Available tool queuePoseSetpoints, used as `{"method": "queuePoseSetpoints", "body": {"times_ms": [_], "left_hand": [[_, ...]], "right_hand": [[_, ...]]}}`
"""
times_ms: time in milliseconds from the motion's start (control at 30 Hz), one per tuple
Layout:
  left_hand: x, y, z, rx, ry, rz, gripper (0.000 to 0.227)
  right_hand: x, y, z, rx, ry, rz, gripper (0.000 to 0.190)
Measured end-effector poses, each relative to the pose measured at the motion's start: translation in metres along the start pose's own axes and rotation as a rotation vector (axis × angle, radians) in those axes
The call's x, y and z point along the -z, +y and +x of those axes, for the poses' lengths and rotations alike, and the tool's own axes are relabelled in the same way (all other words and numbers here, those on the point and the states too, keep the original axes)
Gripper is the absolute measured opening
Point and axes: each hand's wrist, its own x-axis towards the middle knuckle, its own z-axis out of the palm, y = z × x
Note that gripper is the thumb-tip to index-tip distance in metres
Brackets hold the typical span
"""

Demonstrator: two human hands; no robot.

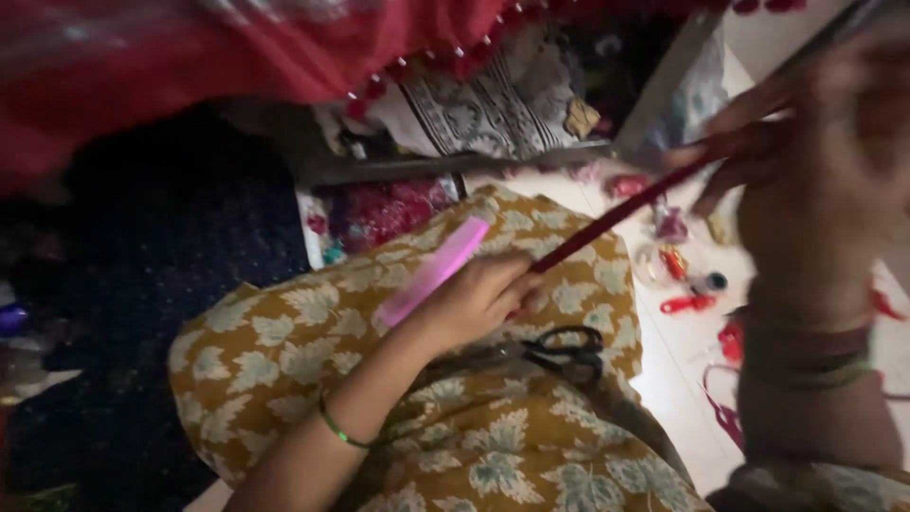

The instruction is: Attaching and aligning tassels on the border of a red decorative cloth using thread and tools.

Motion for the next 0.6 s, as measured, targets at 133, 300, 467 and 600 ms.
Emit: {"method": "queuePoseSetpoints", "body": {"times_ms": [133,300,467,600], "left_hand": [[-0.003,-0.031,-0.033,0.164,-0.036,-0.172,0.021],[-0.001,-0.041,-0.049,0.086,0.011,-0.234,0.022],[0.008,-0.054,-0.058,0.240,-0.018,0.056,0.012],[0.022,-0.036,-0.046,0.373,0.275,0.131,0.040]], "right_hand": [[-0.007,0.000,0.010,0.023,-0.048,0.004,0.014],[-0.009,0.002,0.015,0.025,-0.128,-0.037,0.016],[-0.007,0.004,0.016,0.021,-0.184,-0.080,0.018],[-0.003,0.008,0.016,0.009,-0.228,-0.122,0.020]]}}
